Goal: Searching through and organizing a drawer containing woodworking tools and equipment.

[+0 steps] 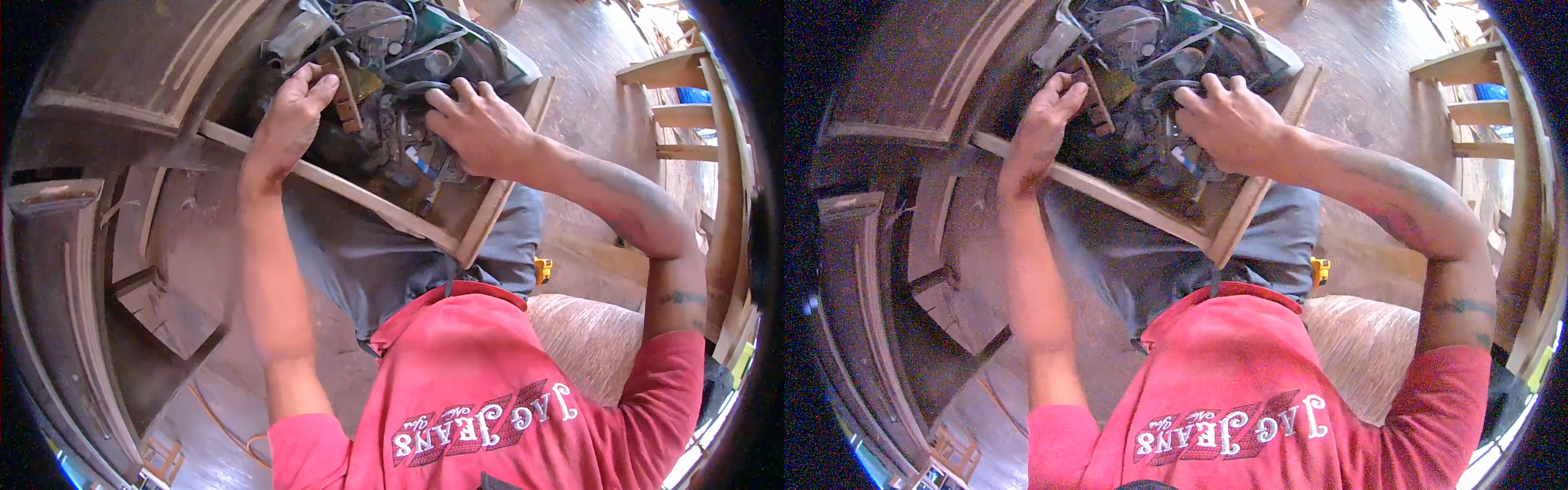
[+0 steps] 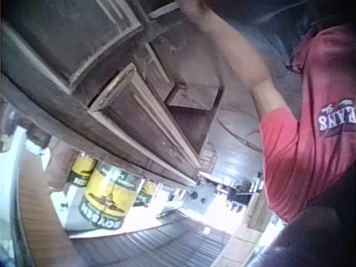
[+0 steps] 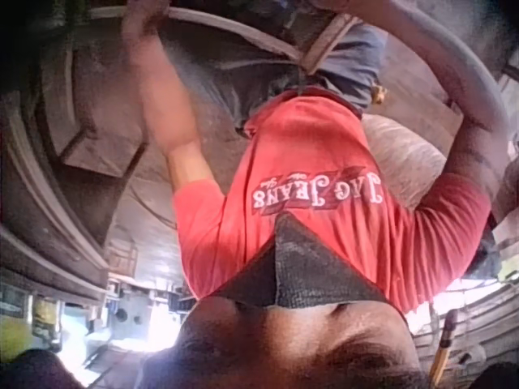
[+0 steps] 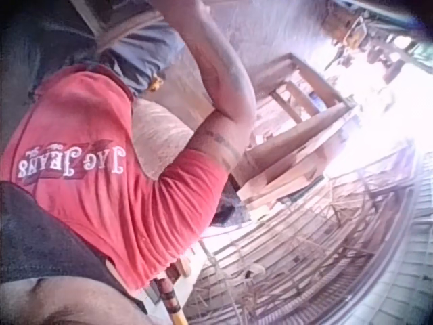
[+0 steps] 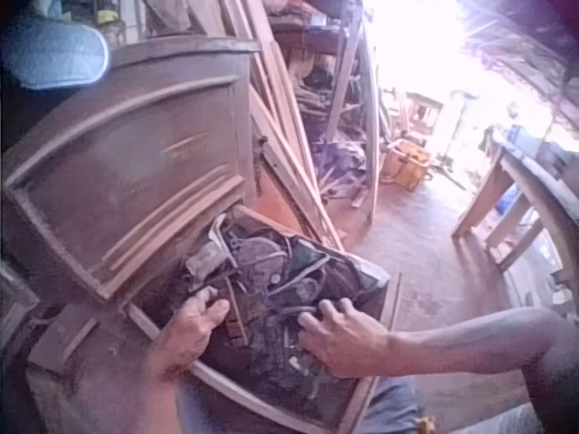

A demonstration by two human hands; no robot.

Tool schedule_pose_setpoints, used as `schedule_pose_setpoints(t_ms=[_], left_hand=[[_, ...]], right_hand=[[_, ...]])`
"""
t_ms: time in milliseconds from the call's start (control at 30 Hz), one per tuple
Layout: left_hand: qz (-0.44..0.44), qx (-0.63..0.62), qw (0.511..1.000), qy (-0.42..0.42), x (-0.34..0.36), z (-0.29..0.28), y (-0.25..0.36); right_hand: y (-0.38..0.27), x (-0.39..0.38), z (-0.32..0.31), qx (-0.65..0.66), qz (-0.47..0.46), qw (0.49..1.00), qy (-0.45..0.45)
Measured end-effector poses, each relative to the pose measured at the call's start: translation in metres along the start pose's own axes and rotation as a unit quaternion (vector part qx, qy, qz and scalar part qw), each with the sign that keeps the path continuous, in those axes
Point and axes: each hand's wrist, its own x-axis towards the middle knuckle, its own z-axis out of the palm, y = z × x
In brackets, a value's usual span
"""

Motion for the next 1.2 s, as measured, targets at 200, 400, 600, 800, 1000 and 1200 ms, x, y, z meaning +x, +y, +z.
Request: schedule_pose_setpoints(t_ms=[200,400,600,800,1000,1200], left_hand=[[-0.027,-0.013,0.999,-0.026,-0.001,-0.005,-0.001],[-0.048,0.074,0.996,-0.031,-0.001,-0.004,0.005],[-0.049,0.03,0.997,-0.058,0.001,-0.003,0.001],[-0.055,0.018,0.996,-0.06,0.002,-0.003,-0.004],[-0.073,-0.057,0.995,-0.027,0.001,-0.002,-0.005],[-0.073,-0.072,0.994,-0.037,0.0,-0.003,-0.003]], right_hand=[[0.045,-0.014,-0.022,0.145,-0.057,0.986,0.059],[0.082,-0.017,-0.024,0.252,-0.121,0.957,0.072],[0.097,-0.015,-0.03,0.295,-0.047,0.944,0.141],[0.125,-0.019,-0.018,0.348,0.05,0.929,0.114],[0.114,-0.01,-0.008,0.366,0.081,0.914,0.154],[0.104,0.01,0.009,0.343,0.274,0.888,0.137]])
